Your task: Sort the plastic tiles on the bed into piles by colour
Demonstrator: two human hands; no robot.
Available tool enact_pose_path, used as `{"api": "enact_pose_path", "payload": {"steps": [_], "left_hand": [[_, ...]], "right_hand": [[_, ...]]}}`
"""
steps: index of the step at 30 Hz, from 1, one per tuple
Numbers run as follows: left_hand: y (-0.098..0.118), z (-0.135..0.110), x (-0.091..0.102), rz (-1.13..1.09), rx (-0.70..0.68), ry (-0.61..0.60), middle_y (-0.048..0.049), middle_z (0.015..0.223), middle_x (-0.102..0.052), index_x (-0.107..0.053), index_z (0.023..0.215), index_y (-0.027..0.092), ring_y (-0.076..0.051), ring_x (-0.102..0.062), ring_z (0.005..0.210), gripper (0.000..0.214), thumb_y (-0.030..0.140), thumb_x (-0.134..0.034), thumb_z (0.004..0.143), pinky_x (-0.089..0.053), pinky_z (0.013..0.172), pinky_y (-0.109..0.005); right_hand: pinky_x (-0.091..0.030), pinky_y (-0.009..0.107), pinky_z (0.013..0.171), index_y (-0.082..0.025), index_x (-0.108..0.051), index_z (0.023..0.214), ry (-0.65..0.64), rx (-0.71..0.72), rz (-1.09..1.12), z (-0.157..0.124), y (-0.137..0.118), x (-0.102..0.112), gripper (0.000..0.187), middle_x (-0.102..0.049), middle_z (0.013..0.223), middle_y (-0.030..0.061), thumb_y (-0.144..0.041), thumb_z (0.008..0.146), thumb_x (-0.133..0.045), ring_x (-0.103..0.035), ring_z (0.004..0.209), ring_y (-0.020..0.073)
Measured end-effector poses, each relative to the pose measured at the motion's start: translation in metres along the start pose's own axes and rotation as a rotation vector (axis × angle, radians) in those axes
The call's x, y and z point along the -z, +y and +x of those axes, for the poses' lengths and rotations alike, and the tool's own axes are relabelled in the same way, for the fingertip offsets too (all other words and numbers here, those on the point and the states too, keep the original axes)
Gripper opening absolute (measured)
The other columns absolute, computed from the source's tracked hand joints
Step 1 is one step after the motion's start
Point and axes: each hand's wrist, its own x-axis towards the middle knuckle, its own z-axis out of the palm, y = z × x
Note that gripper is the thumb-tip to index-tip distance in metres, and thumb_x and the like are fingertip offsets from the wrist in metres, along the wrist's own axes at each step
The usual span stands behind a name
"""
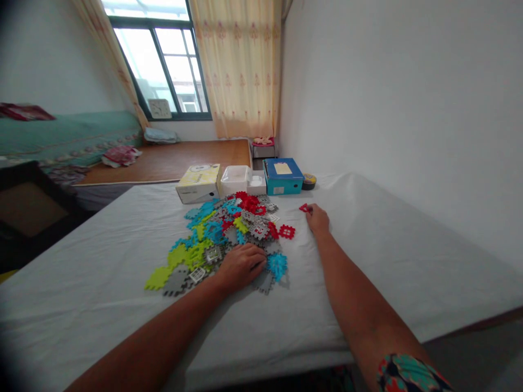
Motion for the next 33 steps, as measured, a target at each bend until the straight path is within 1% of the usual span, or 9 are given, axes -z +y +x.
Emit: {"api": "enact_pose_path", "payload": {"steps": [5, 9, 15, 20, 23, 25, 29, 31, 33], "left_hand": [[0.001, 0.000, 0.001, -0.013, -0.006, 0.014, -0.0030, 0.097, -0.070, -0.068, 0.090, 0.022, -0.015, -0.060, 0.094, 0.025, 0.032, -0.045, 0.095, -0.043, 0.076, -0.029], [0.001, 0.000, 0.002, -0.018, -0.004, 0.012, -0.0033, 0.097, -0.070, -0.068, 0.091, 0.022, -0.015, -0.060, 0.094, 0.025, 0.032, -0.046, 0.095, -0.043, 0.077, -0.029], [0.001, 0.000, 0.002, -0.019, -0.003, 0.002, -0.0038, 0.099, -0.070, -0.068, 0.091, 0.022, -0.016, -0.060, 0.095, 0.025, 0.032, -0.045, 0.095, -0.043, 0.079, -0.029], [0.001, 0.000, 0.002, -0.016, 0.003, -0.005, -0.0026, 0.099, -0.070, -0.068, 0.091, 0.022, -0.016, -0.060, 0.095, 0.025, 0.032, -0.045, 0.095, -0.043, 0.079, -0.030], [0.001, 0.000, 0.002, -0.012, 0.001, -0.010, -0.0028, 0.100, -0.071, -0.068, 0.092, 0.022, -0.016, -0.060, 0.095, 0.025, 0.032, -0.045, 0.095, -0.043, 0.078, -0.030], [0.001, 0.000, 0.002, -0.010, 0.002, -0.014, -0.0027, 0.101, -0.071, -0.068, 0.093, 0.022, -0.016, -0.060, 0.095, 0.025, 0.032, -0.045, 0.095, -0.043, 0.078, -0.031], [0.001, 0.000, 0.001, -0.006, -0.003, -0.019, -0.0030, 0.100, -0.070, -0.068, 0.093, 0.022, -0.017, -0.060, 0.096, 0.024, 0.032, -0.046, 0.095, -0.043, 0.078, -0.031], [0.001, 0.000, 0.001, -0.006, -0.006, -0.016, -0.0032, 0.099, -0.070, -0.068, 0.093, 0.022, -0.016, -0.059, 0.096, 0.024, 0.032, -0.046, 0.095, -0.043, 0.078, -0.031], [0.001, 0.000, 0.002, -0.008, -0.008, -0.012, -0.0032, 0.099, -0.070, -0.068, 0.092, 0.022, -0.016, -0.059, 0.096, 0.023, 0.032, -0.047, 0.094, -0.043, 0.077, -0.030]], "right_hand": [[-0.050, 0.032, 0.083, -0.021, -0.063, 0.103, 0.016, 0.029, 0.154, -0.001, -0.006, 0.003, 0.024, -0.073, 0.098, 0.0048, -0.023, 0.079, -0.059, -0.068, 0.088, 0.0190], [-0.051, 0.030, 0.081, -0.019, -0.062, 0.106, 0.006, 0.055, 0.245, 0.002, -0.006, 0.006, 0.026, -0.072, 0.104, 0.0068, -0.026, 0.080, -0.059, -0.068, 0.087, 0.0178], [-0.049, 0.033, 0.085, -0.021, -0.068, 0.103, -0.092, 0.166, 0.071, 0.002, -0.002, 0.009, 0.023, -0.072, 0.100, 0.0050, -0.025, 0.083, -0.056, -0.065, 0.092, 0.0203], [-0.046, 0.044, 0.091, -0.026, -0.063, 0.123, -0.154, 0.174, -0.088, -0.002, -0.009, 0.005, 0.036, -0.066, 0.121, 0.0084, -0.032, 0.088, -0.053, -0.054, 0.113, 0.0292], [-0.045, 0.045, 0.092, -0.026, -0.057, 0.130, -0.115, 0.183, -0.087, -0.003, -0.020, 0.007, 0.042, -0.063, 0.125, 0.0097, -0.032, 0.089, -0.052, -0.051, 0.116, 0.0302], [-0.045, 0.041, 0.094, -0.024, -0.061, 0.124, -0.127, 0.246, -0.006, -0.004, -0.029, 0.012, 0.037, -0.064, 0.123, 0.0087, -0.028, 0.089, -0.050, -0.055, 0.111, 0.0264], [-0.050, 0.032, 0.086, -0.023, -0.068, 0.112, -0.484, 0.415, 0.236, -0.010, -0.042, 0.030, 0.033, -0.070, 0.105, 0.0058, -0.037, 0.083, -0.061, -0.064, 0.091, 0.0197], [-0.050, 0.031, 0.085, -0.023, -0.068, 0.114, -0.655, 0.494, 0.290, -0.015, -0.043, 0.040, 0.049, -0.068, 0.108, 0.0057, -0.041, 0.069, -0.074, -0.063, 0.096, 0.0209], [-0.050, 0.032, 0.087, -0.023, -0.067, 0.116, -0.721, 0.522, 0.295, -0.019, -0.042, 0.047, 0.060, -0.066, 0.114, 0.0065, -0.040, 0.059, -0.080, -0.061, 0.101, 0.0225]]}}
